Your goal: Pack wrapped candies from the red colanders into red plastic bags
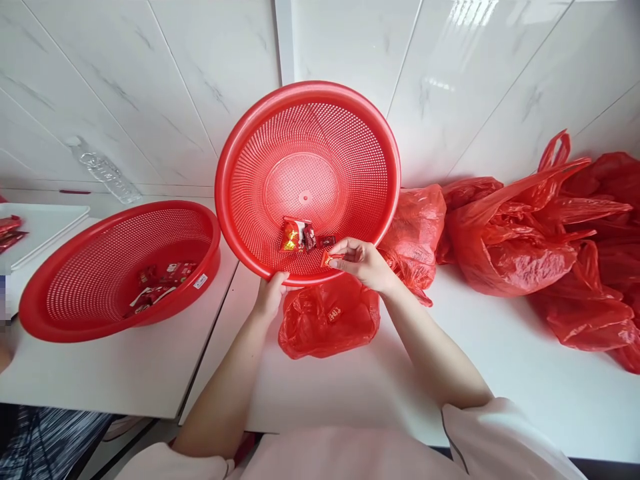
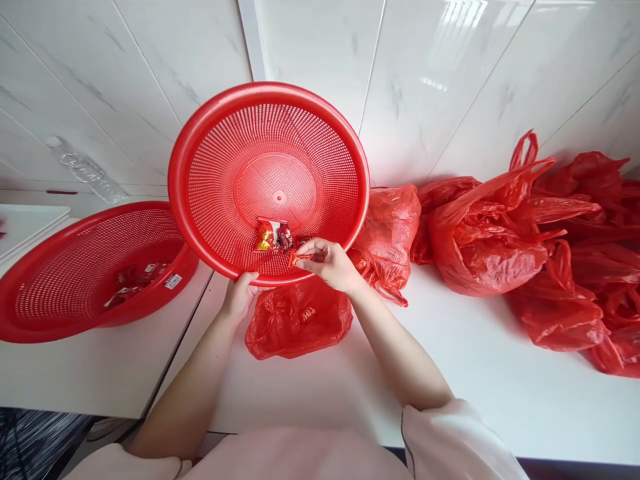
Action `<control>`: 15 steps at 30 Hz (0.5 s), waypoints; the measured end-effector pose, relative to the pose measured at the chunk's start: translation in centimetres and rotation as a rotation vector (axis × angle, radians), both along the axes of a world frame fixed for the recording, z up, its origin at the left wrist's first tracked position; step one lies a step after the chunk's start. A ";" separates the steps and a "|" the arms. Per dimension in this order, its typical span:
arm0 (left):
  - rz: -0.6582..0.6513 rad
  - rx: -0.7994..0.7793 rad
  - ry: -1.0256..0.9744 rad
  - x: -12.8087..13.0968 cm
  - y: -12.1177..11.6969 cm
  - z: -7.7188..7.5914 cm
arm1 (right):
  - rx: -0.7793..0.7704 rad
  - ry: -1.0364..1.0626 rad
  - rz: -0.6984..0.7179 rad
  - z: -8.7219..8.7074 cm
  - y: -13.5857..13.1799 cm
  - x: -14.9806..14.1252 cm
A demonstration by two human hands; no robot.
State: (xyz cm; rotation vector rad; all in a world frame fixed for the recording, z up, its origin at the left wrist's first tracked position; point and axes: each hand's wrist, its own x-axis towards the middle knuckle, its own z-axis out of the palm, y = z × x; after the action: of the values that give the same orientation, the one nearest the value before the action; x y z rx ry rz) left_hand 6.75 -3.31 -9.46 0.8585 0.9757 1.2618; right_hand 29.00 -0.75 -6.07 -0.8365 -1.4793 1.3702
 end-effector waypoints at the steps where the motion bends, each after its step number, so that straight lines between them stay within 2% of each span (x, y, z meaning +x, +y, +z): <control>1: 0.003 -0.003 -0.001 0.0 0.0 -0.1 | 0.017 -0.035 0.017 0.2 -0.2 0.1; 5: 0.024 0.003 -0.004 -0.1 0.2 -0.6 | 0.094 -0.304 0.254 1.2 -0.8 0.5; 7: 0.031 -0.009 0.005 -0.1 0.2 -0.7 | 0.181 -0.440 0.279 1.3 -1.0 0.5; 9: 0.031 -0.019 0.011 -0.1 0.2 -0.6 | 0.285 -0.509 0.157 1.1 -0.9 0.4; 12: 0.028 0.008 0.000 0.1 -0.1 -0.3 | 0.454 -0.601 -0.102 0.1 -0.4 0.2; 15: 0.020 0.029 0.009 0.4 -0.5 -0.4 | 0.560 -0.830 -0.276 -1.4 0.3 0.1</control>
State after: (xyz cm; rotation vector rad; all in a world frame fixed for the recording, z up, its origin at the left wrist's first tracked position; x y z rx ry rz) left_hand 7.17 -3.80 -9.81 0.8801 0.9774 1.2926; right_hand 29.13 -0.45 -7.50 -1.2367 -2.1199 0.3328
